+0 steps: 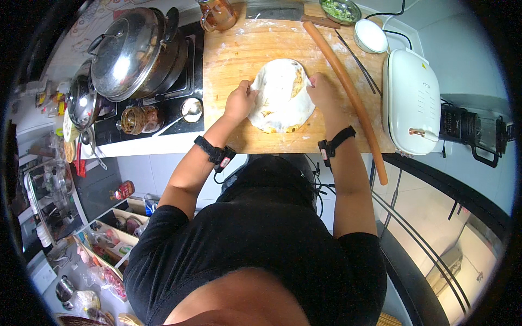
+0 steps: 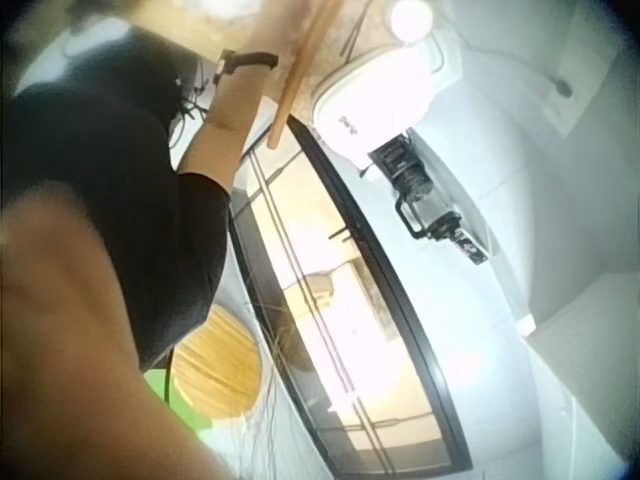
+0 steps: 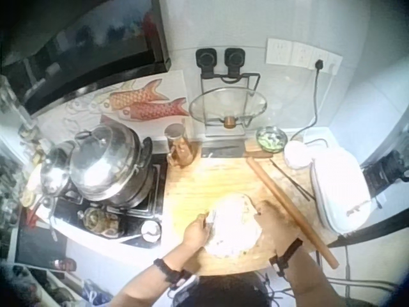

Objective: The person stirs sliced vegetables in a pan on the stove, then uses a rolling pin to flatten dough on a wooden board. They also handle a sandwich press containing a cooked flatbread and move a spice jar on the counter.

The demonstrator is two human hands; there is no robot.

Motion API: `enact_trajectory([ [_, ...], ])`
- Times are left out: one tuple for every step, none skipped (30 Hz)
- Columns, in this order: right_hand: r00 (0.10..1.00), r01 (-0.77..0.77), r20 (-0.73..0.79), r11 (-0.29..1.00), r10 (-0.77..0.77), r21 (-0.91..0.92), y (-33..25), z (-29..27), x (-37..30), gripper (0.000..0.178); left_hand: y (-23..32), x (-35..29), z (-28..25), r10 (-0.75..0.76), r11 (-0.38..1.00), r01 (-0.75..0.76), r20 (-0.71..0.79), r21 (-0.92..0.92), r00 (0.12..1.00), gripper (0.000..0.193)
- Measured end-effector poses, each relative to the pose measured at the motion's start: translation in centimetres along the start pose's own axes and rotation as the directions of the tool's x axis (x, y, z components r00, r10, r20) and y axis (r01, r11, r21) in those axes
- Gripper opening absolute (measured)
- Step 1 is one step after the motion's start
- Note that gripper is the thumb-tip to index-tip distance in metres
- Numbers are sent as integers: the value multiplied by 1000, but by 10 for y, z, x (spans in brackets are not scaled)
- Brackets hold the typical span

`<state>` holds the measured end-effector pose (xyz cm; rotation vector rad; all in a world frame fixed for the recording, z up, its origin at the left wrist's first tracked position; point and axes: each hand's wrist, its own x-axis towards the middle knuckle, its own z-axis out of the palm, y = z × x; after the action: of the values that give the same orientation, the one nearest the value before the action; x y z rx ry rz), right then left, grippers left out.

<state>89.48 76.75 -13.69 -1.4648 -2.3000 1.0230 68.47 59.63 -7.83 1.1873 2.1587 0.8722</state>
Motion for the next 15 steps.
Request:
enact_trajectory([
  [998, 17, -53, 1000, -17, -3, 0, 2, -2, 26, 6, -1, -2, 18, 1000, -18, -21, -21, 1000, 27],
  [1000, -24, 4, 996, 24, 84, -1, 3, -1, 25, 14, -4, -3, 34, 999, -34, 1, -33, 999, 27],
  [996, -70, 61, 983, 60, 170, -2, 4, -1, 24, 23, -5, -5, 59, 997, -58, 15, -47, 998, 28],
  [988, -118, 122, 960, 90, 253, -4, 2, -2, 24, 33, -6, -7, 83, 995, -82, 29, -60, 996, 28],
  [986, -135, 133, 939, 97, 317, -7, 0, -3, 24, 44, -9, -8, 108, 991, -105, 39, -79, 993, 27],
  [984, -149, 145, 913, 101, 380, -10, -4, -5, 24, 55, -12, -10, 163, 984, -159, 34, -85, 986, 26],
  [981, -166, 162, 878, 103, 448, -14, -8, -8, 24, 65, -16, -12, 214, 973, -211, 27, -90, 976, 25],
  [982, -165, 163, 872, 100, 462, -19, -14, -13, 24, 75, -20, -16, 220, 970, -214, 41, -119, 975, 24],
  [980, -172, 170, 859, 101, 483, -24, -20, -22, 23, 81, -22, -23, 235, 963, -226, 44, -145, 971, 24],
  [977, -186, 186, 837, 103, 515, -31, -26, -31, 23, 87, -23, -30, 253, 955, -242, 49, -170, 966, 23],
  [979, -183, 176, 821, 103, 541, -39, -34, -40, 23, 93, -24, -38, 274, 946, -258, 56, -196, 960, 23],
  [979, -189, 174, 793, 106, 579, -47, -41, -50, 22, 96, -23, -46, 292, 932, -270, 61, -243, 954, 21],
  [970, -241, 180, 764, 165, 599, -56, -50, -61, 22, 98, -19, -57, 326, 921, -296, 87, -253, 941, 19],
  [984, -176, 137, 716, 112, 676, -63, -59, -75, 22, 99, -14, -67, 355, 912, -315, 119, -263, 927, 18],
  [988, -155, 103, 665, 117, 730, -70, -68, -90, 22, 99, -7, -76, 385, 901, -335, 150, -276, 911, 16],
])
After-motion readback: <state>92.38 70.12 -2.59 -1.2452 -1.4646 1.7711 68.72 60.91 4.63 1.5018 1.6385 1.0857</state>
